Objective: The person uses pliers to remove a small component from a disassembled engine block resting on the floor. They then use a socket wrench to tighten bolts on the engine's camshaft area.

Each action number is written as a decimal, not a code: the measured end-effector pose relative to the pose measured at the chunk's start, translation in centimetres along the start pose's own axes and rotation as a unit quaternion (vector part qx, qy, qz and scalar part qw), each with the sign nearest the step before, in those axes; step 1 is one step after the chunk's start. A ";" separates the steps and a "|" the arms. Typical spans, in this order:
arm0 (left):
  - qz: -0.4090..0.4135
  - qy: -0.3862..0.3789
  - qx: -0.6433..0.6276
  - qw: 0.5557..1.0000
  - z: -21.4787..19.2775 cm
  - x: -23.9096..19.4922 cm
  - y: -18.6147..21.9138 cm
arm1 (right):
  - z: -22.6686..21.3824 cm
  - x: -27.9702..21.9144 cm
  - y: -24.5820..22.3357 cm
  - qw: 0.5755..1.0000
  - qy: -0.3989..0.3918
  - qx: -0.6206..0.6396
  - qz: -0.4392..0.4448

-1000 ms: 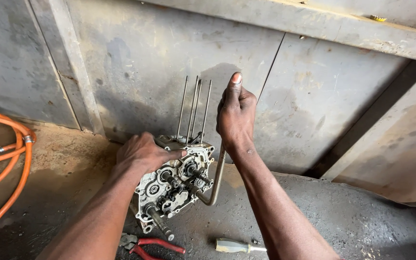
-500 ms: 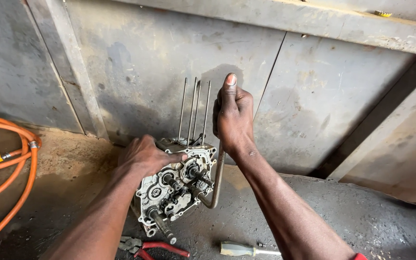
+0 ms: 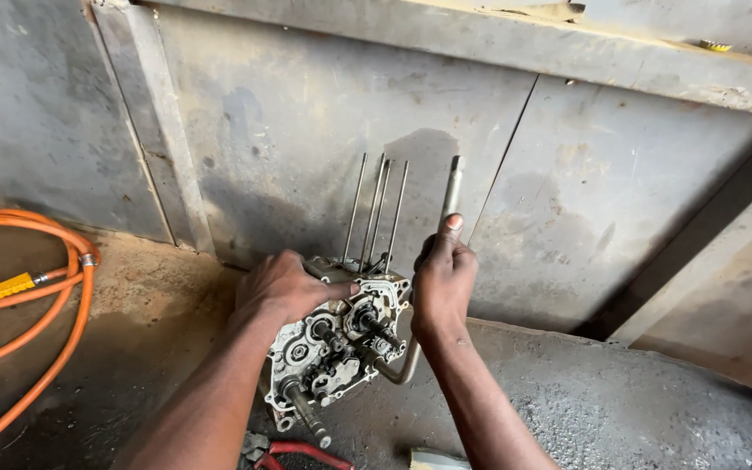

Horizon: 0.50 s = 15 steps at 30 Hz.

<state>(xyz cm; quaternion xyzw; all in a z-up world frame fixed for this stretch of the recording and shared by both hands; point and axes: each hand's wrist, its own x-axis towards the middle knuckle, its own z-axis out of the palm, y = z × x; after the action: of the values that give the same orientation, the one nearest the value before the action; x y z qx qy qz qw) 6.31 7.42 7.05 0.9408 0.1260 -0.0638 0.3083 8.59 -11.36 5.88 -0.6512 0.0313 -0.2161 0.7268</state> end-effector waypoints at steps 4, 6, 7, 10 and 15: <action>0.000 0.008 -0.011 1.000 -0.2 0.5 -0.1 | 0.0 -0.9 -1.3 0.996 0.073 0.030 0.047; 0.010 0.006 0.019 1.000 -0.3 0.6 -0.2 | -0.4 -0.6 -1.1 0.991 0.111 0.047 0.063; 0.009 0.004 0.019 1.000 -0.3 0.3 -0.2 | -0.3 -0.7 -0.7 0.991 0.111 0.046 0.064; 0.013 0.009 0.007 1.000 -0.1 0.3 0.1 | 0.3 -1.3 -0.8 0.996 0.080 -0.015 0.020; 0.012 0.005 0.013 1.000 0.4 1.1 -0.3 | 1.5 -3.7 -3.3 0.992 0.015 -0.119 -0.042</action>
<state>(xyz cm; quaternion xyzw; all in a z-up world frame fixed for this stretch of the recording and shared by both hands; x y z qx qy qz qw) 7.29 7.67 6.32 0.9465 0.1154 -0.0573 0.2958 4.82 -8.86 8.37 -0.7307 0.0405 -0.2511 0.6336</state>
